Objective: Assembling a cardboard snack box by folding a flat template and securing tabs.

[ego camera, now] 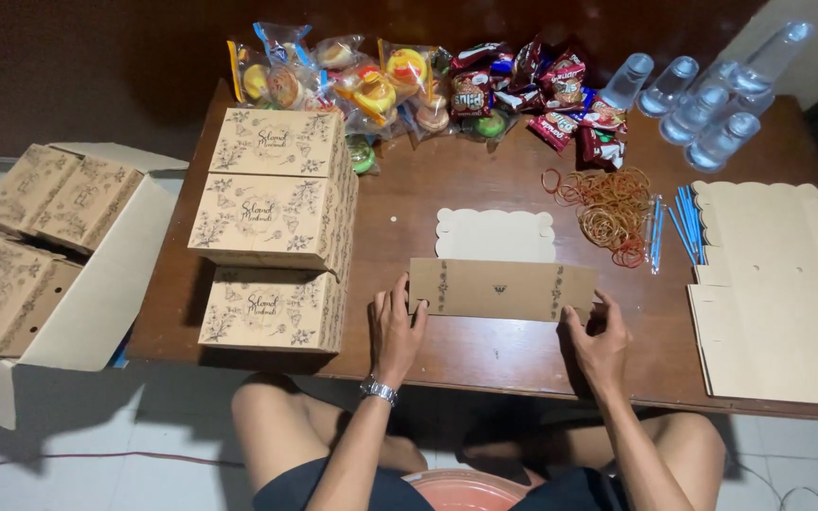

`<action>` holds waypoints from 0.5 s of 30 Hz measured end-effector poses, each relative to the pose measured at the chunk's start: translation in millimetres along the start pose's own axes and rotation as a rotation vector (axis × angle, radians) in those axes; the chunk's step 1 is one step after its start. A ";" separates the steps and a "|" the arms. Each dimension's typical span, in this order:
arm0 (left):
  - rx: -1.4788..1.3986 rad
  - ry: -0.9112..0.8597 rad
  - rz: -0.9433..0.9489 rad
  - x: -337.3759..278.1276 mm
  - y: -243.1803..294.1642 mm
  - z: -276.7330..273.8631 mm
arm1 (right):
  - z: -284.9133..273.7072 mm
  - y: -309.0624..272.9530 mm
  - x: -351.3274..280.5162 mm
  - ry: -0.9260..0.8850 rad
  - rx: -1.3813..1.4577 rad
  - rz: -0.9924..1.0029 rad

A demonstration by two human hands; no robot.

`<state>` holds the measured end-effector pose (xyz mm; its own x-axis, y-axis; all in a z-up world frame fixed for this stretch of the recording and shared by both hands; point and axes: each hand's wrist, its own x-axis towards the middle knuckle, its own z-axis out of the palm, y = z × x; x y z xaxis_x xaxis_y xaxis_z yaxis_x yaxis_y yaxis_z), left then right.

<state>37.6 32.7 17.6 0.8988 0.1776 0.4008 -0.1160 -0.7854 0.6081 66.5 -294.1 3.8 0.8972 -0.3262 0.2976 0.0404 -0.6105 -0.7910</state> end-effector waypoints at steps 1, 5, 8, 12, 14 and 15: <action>-0.002 0.001 0.000 1.4 3.4 -2.5 | 0.6 4.3 0.5 0.001 -0.001 -0.001; 0.182 0.079 0.013 -0.6 6.4 -1.3 | 1.2 14.6 1.7 -0.008 -0.041 -0.074; 0.167 0.081 0.116 1.0 21.6 -1.7 | -3.1 2.4 2.2 -0.010 -0.045 -0.112; 0.128 0.009 0.284 9.3 53.5 3.2 | -4.6 -1.9 2.1 -0.026 -0.071 -0.171; 0.170 -0.080 0.269 9.2 59.9 16.2 | -1.8 6.1 1.6 -0.017 -0.091 -0.186; 0.212 -0.173 0.257 9.9 63.5 23.2 | -0.6 10.3 2.1 -0.007 -0.109 -0.196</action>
<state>48.9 -29.1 44.3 0.9122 -0.1299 0.3887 -0.2730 -0.9000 0.3399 68.5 -301.4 -3.4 0.8800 -0.1886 0.4359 0.1668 -0.7366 -0.6554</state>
